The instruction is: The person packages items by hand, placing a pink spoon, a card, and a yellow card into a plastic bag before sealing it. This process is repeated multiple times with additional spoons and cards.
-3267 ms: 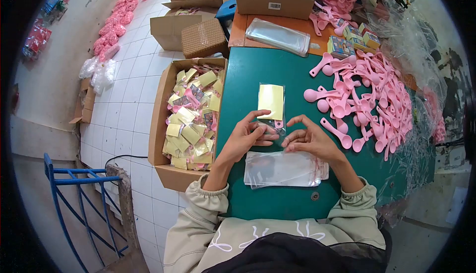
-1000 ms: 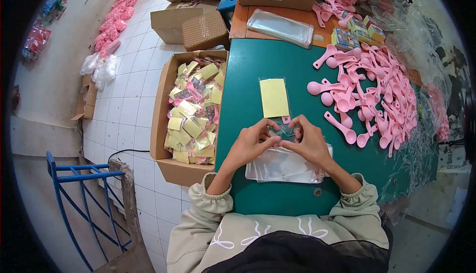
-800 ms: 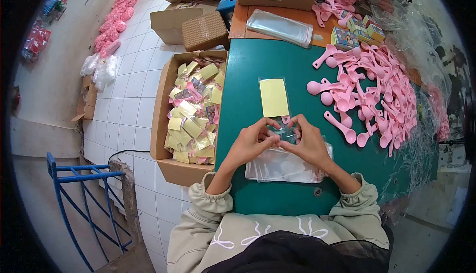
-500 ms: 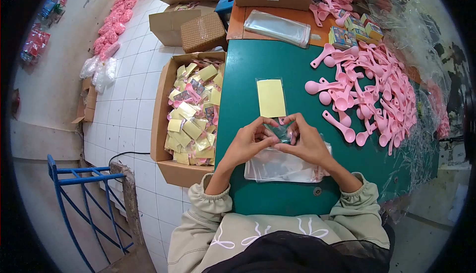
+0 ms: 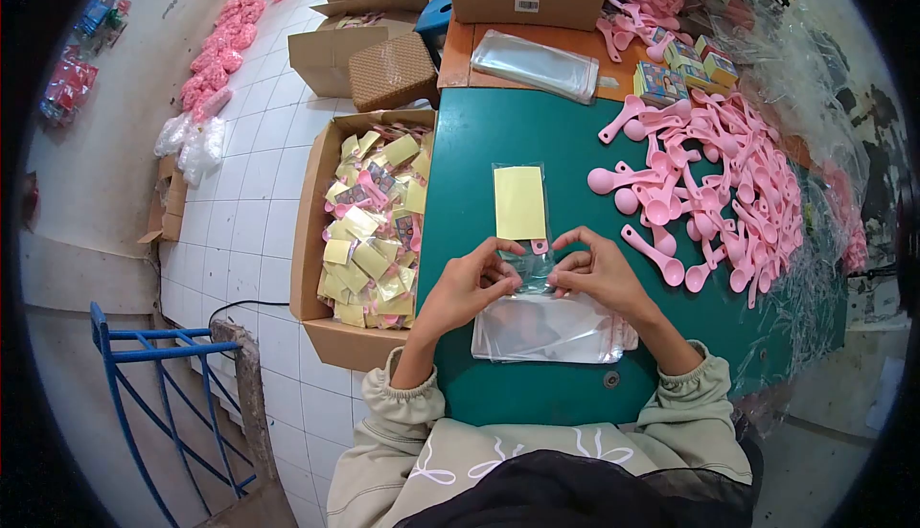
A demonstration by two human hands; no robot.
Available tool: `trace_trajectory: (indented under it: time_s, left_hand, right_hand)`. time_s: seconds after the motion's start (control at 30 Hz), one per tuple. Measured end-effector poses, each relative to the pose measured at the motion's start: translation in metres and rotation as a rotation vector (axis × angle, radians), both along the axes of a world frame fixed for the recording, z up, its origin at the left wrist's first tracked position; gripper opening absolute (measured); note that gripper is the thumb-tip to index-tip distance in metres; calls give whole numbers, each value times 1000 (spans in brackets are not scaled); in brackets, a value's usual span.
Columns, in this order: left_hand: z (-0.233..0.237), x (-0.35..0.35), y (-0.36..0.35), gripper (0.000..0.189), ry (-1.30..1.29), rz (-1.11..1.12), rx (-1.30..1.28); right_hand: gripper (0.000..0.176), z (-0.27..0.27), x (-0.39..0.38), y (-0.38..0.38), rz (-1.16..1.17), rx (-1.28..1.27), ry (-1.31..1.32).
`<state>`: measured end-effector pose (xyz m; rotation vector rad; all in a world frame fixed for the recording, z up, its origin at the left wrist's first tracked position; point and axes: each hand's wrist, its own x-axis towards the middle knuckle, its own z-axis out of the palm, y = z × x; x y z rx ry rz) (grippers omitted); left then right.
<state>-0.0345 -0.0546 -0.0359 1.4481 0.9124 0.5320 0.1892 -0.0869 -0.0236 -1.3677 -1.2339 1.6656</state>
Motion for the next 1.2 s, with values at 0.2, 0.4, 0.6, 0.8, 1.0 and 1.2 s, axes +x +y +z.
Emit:
trace_trajectory:
  time_s: [0.2,0.4,0.6,0.8,1.0,1.2]
  left_hand:
    - [6,-1,-1,34,162,113,104]
    - [18,3,-11,30,585,241,775]
    - [9,-6,27,21,484,-296,837]
    - [-13,6,43,19,421,-204,890]
    - [-21,18,34,20,411,-60,960]
    - [-22,16,37,19,373,-54,935]
  right_hand:
    - [27,-2,1,6,22,18,-52]
    - [17,1,3,14,40,545,-576]
    - [15,3,-6,9,74,633,-567]
    - [19,-3,-1,12,189,699,-706]
    - [21,-7,-2,26,282,767,-766]
    - [17,-11,-3,27,276,683,-795]
